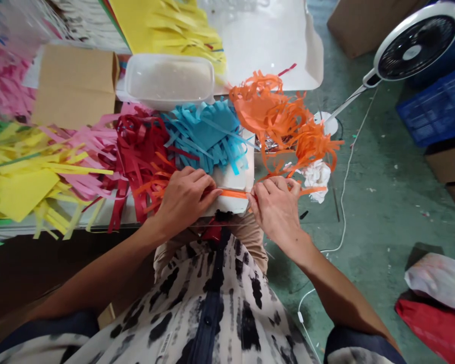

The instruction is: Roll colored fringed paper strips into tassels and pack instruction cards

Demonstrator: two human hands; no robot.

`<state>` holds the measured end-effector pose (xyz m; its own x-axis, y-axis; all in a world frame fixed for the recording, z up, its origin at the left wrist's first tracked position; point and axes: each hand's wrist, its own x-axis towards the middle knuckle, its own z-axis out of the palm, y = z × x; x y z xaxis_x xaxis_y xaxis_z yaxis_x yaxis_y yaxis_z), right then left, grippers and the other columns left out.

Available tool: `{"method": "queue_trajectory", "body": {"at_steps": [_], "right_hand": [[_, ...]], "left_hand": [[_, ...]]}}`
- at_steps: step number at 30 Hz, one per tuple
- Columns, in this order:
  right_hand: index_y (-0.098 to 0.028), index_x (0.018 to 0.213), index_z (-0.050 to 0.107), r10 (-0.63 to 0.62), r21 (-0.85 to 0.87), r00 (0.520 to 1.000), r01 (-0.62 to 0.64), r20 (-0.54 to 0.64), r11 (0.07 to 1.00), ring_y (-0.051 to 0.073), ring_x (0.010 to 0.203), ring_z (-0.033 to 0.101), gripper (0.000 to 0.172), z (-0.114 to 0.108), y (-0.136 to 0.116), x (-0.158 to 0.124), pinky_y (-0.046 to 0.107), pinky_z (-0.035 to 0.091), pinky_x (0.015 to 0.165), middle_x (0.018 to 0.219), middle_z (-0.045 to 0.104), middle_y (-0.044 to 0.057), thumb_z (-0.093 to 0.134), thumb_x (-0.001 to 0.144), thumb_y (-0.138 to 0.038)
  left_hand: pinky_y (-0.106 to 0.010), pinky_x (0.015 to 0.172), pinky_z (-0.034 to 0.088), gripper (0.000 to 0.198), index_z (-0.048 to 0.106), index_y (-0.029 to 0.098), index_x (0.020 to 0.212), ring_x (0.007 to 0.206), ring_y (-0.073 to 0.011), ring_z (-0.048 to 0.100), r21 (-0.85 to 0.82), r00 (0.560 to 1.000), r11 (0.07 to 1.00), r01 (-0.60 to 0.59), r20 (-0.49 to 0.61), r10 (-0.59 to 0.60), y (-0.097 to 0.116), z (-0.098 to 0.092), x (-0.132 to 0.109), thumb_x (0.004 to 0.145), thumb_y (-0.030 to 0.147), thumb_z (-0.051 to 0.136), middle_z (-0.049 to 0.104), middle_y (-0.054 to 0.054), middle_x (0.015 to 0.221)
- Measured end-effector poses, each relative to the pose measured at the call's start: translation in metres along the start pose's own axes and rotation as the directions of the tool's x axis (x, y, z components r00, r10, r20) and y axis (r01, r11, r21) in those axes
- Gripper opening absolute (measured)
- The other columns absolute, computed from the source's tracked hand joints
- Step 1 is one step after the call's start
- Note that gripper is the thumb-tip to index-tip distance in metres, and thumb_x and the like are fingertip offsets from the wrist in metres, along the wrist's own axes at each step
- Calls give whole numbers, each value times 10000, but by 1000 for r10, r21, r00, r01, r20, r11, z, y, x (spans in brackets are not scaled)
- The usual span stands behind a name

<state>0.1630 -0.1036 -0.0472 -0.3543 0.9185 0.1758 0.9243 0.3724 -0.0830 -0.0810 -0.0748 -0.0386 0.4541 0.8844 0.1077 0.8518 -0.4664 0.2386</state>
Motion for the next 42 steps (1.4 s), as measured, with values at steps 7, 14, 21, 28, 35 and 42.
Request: {"method": "queue_trajectory", "body": {"at_steps": [7, 14, 21, 28, 35, 42], "right_hand": [[-237, 1049, 663, -28, -65, 994, 21, -104, 998, 295, 1168, 586, 150, -3, -12, -2, 508, 313, 1019, 1114, 754, 76, 551, 1053, -336], [-346, 1232, 640, -210, -12, 957, 212, -200, 977, 242, 1214, 620, 299, 4, -11, -17, 491, 270, 1061, 1175, 810, -59, 587, 1021, -141], [-370, 1204, 672, -173, 50, 977, 180, -124, 982, 320, 1228, 632, 306, -4, 14, -29, 555, 257, 1074, 1216, 806, -46, 608, 957, -202], [-264, 1024, 713, -145, 52, 985, 151, -97, 987, 314, 1254, 587, 110, -14, -2, -7, 538, 255, 1079, 1111, 800, 35, 614, 990, -297], [-297, 1064, 737, -162, 66, 982, 169, -97, 983, 257, 1179, 594, 176, -1, 2, 1, 492, 279, 1054, 1121, 774, 6, 587, 1058, -387], [-259, 1065, 707, -170, 76, 982, 176, -78, 981, 255, 1178, 591, 177, 3, 5, 4, 479, 279, 1096, 1108, 772, 19, 575, 1059, -377]], "left_hand": [[-462, 821, 442, 155, 690, 196, 975, 996, -304, 606, 42, 994, 998, -37, -104, 41, 3, -2, 3, 988, 350, 689, 732, -100, 1029], [-420, 969, 467, 194, 696, 220, 1136, 1076, -229, 631, 149, 898, 897, -417, -87, 432, 6, 9, -8, 1082, 195, 511, 768, -28, 1120], [-501, 1094, 403, 184, 718, 264, 1074, 1119, -248, 647, 175, 911, 928, -330, -197, 361, -16, -6, -19, 1010, 189, 562, 790, 7, 1046], [-398, 795, 458, 192, 702, 190, 981, 916, -234, 627, 79, 914, 915, -395, -65, 400, 9, 10, 5, 1072, 259, 547, 753, -56, 972], [-378, 805, 462, 193, 684, 165, 973, 909, -244, 590, 62, 926, 930, -362, -93, 366, 4, 16, 7, 1070, 260, 546, 715, -70, 964], [-378, 822, 458, 217, 678, 152, 998, 923, -242, 583, 30, 944, 945, -327, -29, 328, 4, 18, 14, 1085, 231, 497, 700, -88, 971]]}}
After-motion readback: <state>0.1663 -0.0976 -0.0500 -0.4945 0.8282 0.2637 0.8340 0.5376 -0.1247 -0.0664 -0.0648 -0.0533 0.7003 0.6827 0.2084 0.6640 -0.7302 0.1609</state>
